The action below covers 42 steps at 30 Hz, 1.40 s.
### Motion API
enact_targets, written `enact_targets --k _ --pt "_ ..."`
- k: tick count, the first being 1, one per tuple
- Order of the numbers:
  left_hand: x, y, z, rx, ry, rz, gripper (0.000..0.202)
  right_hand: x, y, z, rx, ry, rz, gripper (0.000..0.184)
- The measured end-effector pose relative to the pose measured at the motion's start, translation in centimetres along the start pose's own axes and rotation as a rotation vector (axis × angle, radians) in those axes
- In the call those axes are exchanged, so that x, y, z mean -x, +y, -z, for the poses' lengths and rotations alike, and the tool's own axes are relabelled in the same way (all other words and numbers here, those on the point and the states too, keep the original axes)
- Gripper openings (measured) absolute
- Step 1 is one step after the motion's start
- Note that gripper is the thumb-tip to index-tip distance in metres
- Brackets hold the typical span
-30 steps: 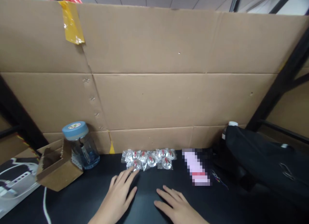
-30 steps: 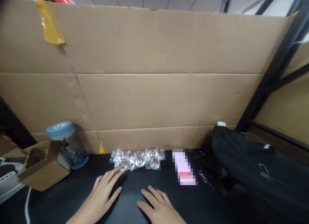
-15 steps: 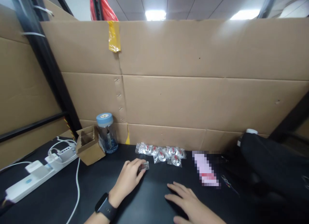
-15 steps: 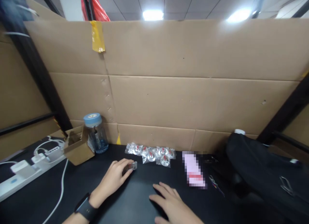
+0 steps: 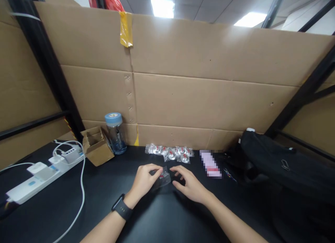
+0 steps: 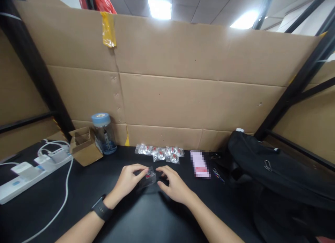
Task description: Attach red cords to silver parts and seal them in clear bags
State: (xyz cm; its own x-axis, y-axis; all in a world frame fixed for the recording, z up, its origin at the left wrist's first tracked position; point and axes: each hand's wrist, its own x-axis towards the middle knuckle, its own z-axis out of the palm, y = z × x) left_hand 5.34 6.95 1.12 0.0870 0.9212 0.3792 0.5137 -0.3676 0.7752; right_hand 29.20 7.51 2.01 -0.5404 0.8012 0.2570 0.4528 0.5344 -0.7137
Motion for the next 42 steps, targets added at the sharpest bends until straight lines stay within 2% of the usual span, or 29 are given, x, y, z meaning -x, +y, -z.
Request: enact_targets --k 6,9,11,13,17,20,24,27,30,33,35,38,40,42 --pt "0.3 0.7 0.2 0.156 0.066 0.014 0.017 -1.2 -1.2 -1.8 -0.006 0.155 0.039 0.010" --pt "0.5 0.4 0.2 0.176 0.073 0.017 0.017 -1.2 -0.7 -2.5 -0.075 0.234 -0.014 0.005" --pt "0.6 0.2 0.2 0.141 0.077 -0.002 0.017 -1.0 -0.2 -2.8 -0.151 0.255 -0.048 0.019" --pt "0.8 0.1 0.2 0.076 0.084 -0.045 0.018 -0.8 0.1 -2.8 -0.236 0.220 -0.065 0.028" --pt "0.8 0.2 0.3 -0.004 0.095 -0.090 0.017 -0.6 0.2 -2.4 -0.318 0.121 -0.088 0.029" --pt "0.5 0.3 0.4 0.043 0.131 -0.022 0.019 -0.5 0.6 -2.5 -0.268 0.101 -0.108 0.030" --pt "-0.2 -0.4 1.4 0.117 0.249 0.060 0.027 -0.3 0.9 -2.8 -0.113 0.100 -0.112 0.046" --pt "-0.8 -2.1 2.9 0.061 0.362 0.094 0.026 -0.1 0.3 -2.6 -0.023 0.021 -0.070 0.044" --pt "-1.5 -4.5 4.7 -0.098 0.402 0.135 0.028 0.0 -0.7 -2.2 0.075 -0.127 -0.046 0.037" --pt "-2.0 -6.7 6.4 -0.193 0.447 0.225 0.037 0.1 -1.2 -1.9 0.117 -0.192 -0.053 0.038" --pt "-2.2 -7.5 7.3 -0.274 0.412 0.245 0.044 0.1 -1.1 -1.9 0.123 -0.190 -0.044 0.040" --pt "-1.9 -7.2 7.7 -0.517 0.259 0.136 0.040 0.1 -0.9 -2.0 0.117 -0.184 -0.026 0.043" --pt "-1.4 -6.6 7.2 -0.656 0.112 0.098 0.037 0.1 -0.9 -2.0 0.113 -0.184 -0.020 0.044" --pt "-0.9 -6.4 6.2 -0.733 0.000 0.144 0.041 0.0 -1.0 -1.9 0.113 -0.184 -0.019 0.044"
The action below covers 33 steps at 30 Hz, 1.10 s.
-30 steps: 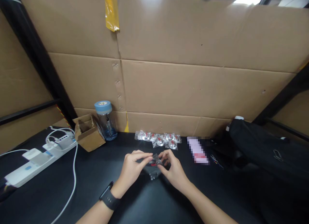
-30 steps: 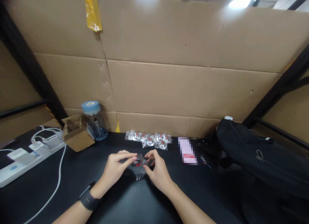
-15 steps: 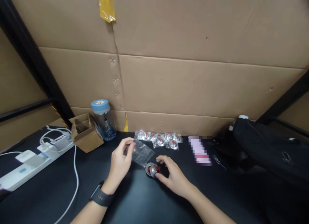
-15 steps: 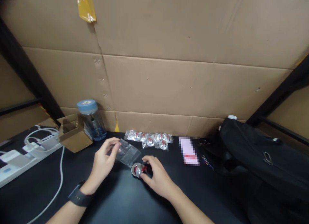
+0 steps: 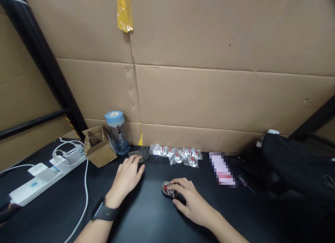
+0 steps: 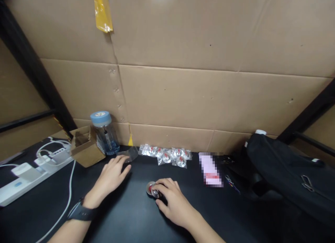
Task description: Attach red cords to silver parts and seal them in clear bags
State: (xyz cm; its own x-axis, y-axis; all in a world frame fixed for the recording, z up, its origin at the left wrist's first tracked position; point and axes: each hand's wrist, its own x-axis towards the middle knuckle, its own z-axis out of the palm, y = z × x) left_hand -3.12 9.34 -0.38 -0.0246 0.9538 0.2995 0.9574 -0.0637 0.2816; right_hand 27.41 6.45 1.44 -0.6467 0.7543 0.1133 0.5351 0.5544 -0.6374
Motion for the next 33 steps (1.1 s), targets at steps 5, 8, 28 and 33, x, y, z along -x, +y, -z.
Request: enact_targets --k 5,8,28,33 --pt "0.0 -0.6 -2.2 -0.036 -0.103 0.008 0.052 0.0 -0.2 0.0 0.005 -0.001 -0.001 0.043" --pt "-0.7 -2.0 -2.3 -0.014 -0.094 0.006 0.054 0.0 0.0 -0.2 0.018 0.009 -0.007 0.043" --pt "3.6 11.2 -1.2 0.846 -0.084 -0.216 0.014 -0.3 0.4 -0.8 -0.426 0.389 -0.004 0.048" --pt "3.6 10.8 -0.9 0.735 -0.125 -0.266 0.013 -0.4 0.4 -0.9 -0.395 0.356 0.025 0.047"
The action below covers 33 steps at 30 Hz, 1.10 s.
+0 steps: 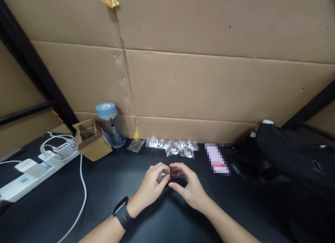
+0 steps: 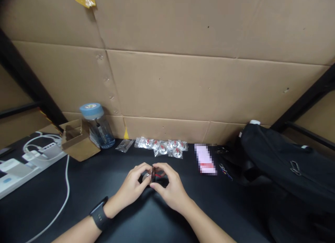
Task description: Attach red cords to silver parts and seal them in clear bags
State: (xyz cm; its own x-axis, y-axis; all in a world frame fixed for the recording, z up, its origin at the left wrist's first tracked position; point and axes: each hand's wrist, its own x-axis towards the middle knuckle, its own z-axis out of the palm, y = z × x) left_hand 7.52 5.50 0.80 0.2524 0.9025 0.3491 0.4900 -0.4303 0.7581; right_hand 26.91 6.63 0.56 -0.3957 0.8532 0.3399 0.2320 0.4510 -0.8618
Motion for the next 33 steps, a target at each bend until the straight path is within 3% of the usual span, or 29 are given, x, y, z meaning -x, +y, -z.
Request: enact_targets --k 6,12,17,20,24,33 --pt "-0.5 -1.7 1.5 -0.249 0.011 -0.021 0.021 -0.2 0.2 0.6 0.094 0.020 -0.013 0.043" --pt "-1.2 -5.9 7.2 -0.552 0.107 0.131 0.013 -0.8 1.5 3.2 0.313 0.002 -0.072 0.037" --pt "-0.9 -8.4 11.1 -0.654 0.032 0.300 0.011 -0.9 2.5 4.9 0.441 -0.035 -0.152 0.029" --pt "-0.7 -8.7 11.4 -0.587 -0.101 0.261 0.011 -1.0 2.4 5.6 0.483 -0.060 -0.171 0.028" --pt "-0.7 -8.2 10.4 -0.492 -0.230 0.148 0.010 -0.8 2.1 5.9 0.516 -0.100 -0.172 0.028" --pt "-0.4 -8.1 10.1 -0.557 -0.210 0.110 0.016 -0.6 1.6 5.8 0.578 -0.127 -0.217 0.033"
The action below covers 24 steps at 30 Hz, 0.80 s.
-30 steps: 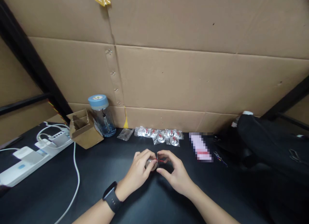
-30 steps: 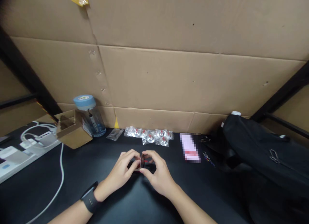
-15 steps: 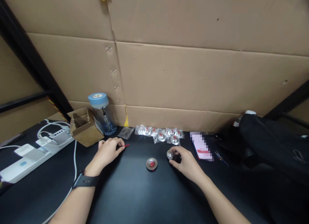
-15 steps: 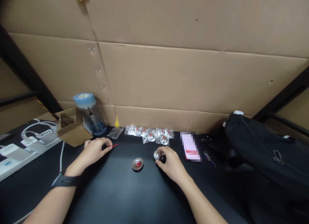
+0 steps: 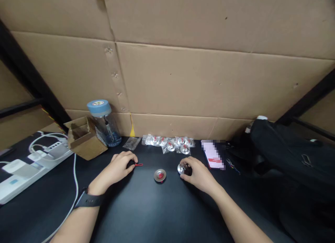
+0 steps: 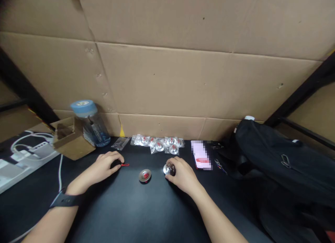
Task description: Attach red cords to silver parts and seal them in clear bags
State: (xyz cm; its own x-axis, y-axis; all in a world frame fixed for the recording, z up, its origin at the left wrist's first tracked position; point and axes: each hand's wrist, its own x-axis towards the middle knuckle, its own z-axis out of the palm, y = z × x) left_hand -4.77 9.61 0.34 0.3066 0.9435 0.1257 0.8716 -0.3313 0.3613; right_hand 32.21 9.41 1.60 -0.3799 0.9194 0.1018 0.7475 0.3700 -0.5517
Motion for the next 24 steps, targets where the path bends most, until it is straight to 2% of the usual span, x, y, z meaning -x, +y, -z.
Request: enact_targets --k 2,5,10,15,18,21,24 --pt "-0.3 1.0 -0.2 0.036 0.053 -0.048 0.019 0.0 -0.1 0.1 0.020 -0.014 -0.014 0.033" --pt "-0.6 3.8 -1.1 0.112 0.103 -0.167 0.018 0.1 0.0 0.2 0.071 -0.026 -0.005 0.029" --pt "-0.6 8.4 -2.9 0.102 -0.021 -0.317 0.019 0.2 -0.3 0.2 0.099 -0.006 0.058 0.026" --pt "-0.4 9.5 -4.0 0.098 -0.028 -0.274 0.018 0.6 -1.7 -0.5 -0.005 -0.017 0.171 0.022" --pt "-0.4 9.5 -4.0 0.146 -0.027 -0.232 0.020 0.9 -2.4 -1.6 -0.108 -0.022 0.245 0.031" --pt "-0.3 10.0 -3.9 0.292 -0.028 -0.148 0.020 1.1 -2.9 -2.8 -0.219 0.011 0.310 0.044" --pt "-0.1 10.7 -3.9 0.495 -0.033 -0.074 0.021 1.2 -3.3 -3.6 -0.302 0.058 0.348 0.046"
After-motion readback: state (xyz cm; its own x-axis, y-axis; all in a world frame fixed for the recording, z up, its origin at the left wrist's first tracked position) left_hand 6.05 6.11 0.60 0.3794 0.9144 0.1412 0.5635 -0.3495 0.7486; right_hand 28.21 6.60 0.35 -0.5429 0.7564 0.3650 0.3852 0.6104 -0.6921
